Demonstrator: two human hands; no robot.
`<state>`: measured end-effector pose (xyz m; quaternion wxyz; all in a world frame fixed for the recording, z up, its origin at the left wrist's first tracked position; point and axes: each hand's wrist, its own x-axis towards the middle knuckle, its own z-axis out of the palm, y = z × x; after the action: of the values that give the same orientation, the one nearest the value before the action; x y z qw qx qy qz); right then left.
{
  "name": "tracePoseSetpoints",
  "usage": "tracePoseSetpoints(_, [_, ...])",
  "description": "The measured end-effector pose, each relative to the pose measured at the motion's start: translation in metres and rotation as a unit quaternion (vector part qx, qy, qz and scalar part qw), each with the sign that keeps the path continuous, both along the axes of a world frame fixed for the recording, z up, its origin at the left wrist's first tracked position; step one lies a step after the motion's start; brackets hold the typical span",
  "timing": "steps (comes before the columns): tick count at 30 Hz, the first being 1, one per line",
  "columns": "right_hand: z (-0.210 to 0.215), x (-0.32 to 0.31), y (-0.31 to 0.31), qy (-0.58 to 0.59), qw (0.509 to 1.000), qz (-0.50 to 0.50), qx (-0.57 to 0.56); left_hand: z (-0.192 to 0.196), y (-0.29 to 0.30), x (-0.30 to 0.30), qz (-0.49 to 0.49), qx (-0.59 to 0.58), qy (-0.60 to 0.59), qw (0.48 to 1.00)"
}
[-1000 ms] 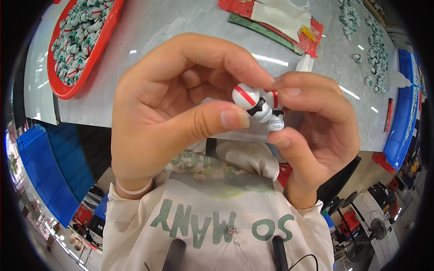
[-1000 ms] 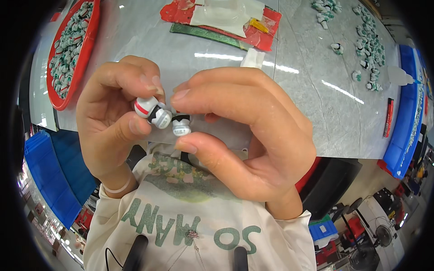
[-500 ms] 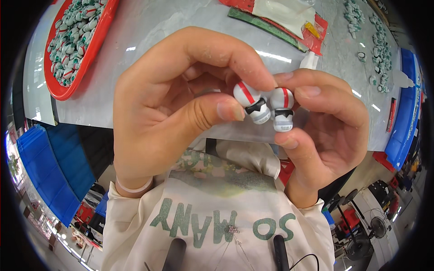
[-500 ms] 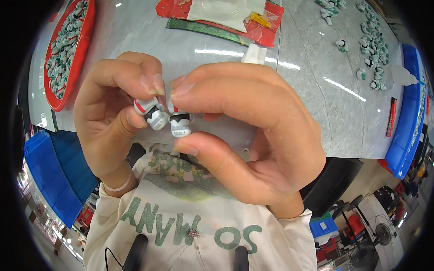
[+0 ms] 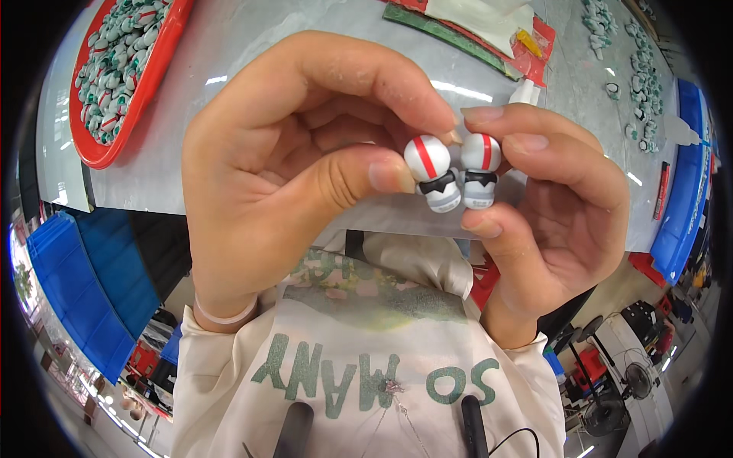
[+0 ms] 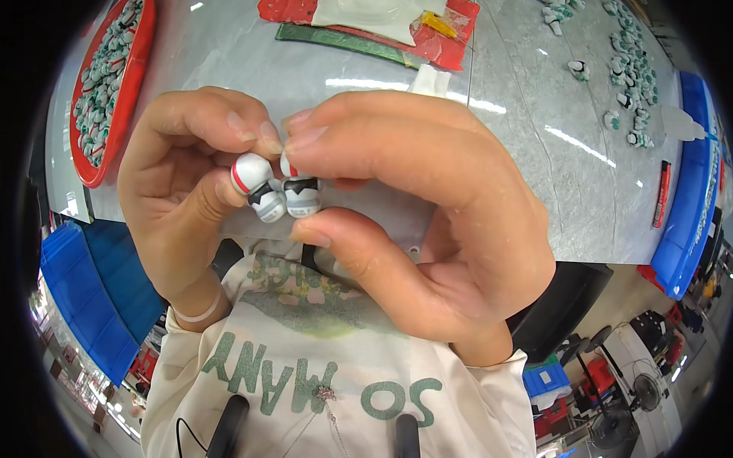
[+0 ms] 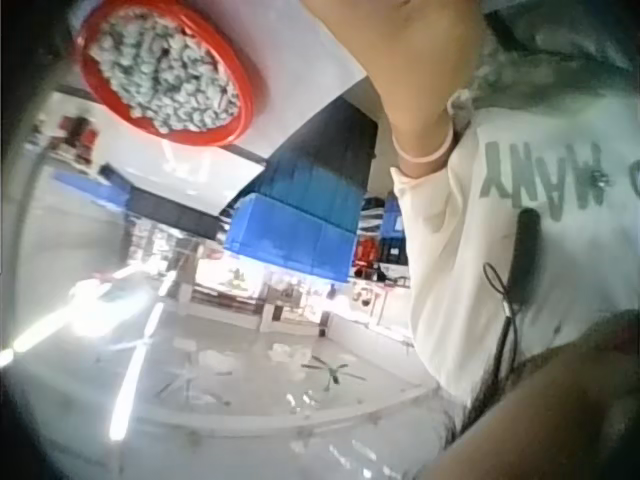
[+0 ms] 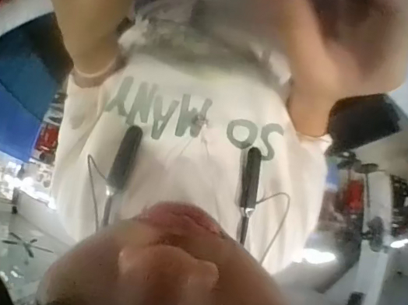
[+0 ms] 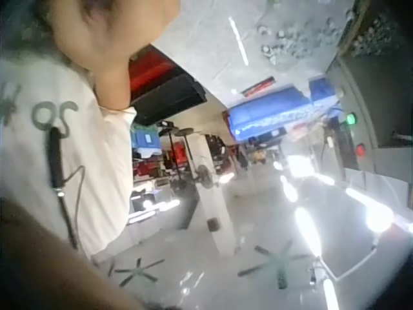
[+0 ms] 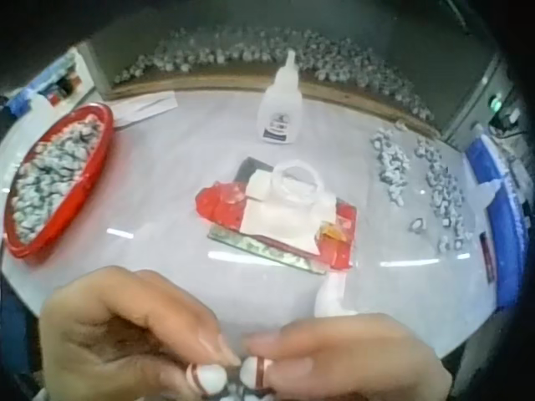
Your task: Assembling small plastic toy heads by gluing components together at a factory workstation.
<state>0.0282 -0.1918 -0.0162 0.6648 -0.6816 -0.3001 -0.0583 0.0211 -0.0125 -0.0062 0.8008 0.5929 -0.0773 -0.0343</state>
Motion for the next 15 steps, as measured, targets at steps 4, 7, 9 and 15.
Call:
tracePoseSetpoints(4, [-0.0017,0.0024,-0.0013,-0.021,1.0,0.007,-0.011,-0.0006,0.0022,0.0002,-0.007,-0.001,0.0,1.0])
tracePoseSetpoints(7, [-0.0016,0.0027,-0.0002,-0.034,0.999,0.009,-0.01,-0.0008,0.0025,0.001,-0.003,0.022,-0.011,1.0])
tracePoseSetpoints(9, [-0.0008,0.0031,-0.0007,-0.03,1.0,0.008,-0.002,-0.0006,0.0018,0.0007,-0.002,0.016,-0.011,1.0])
tracePoseSetpoints(15, [-0.0013,0.0019,-0.0013,-0.033,0.999,0.007,-0.006,-0.0016,0.0012,0.0013,0.002,0.02,-0.015,1.0])
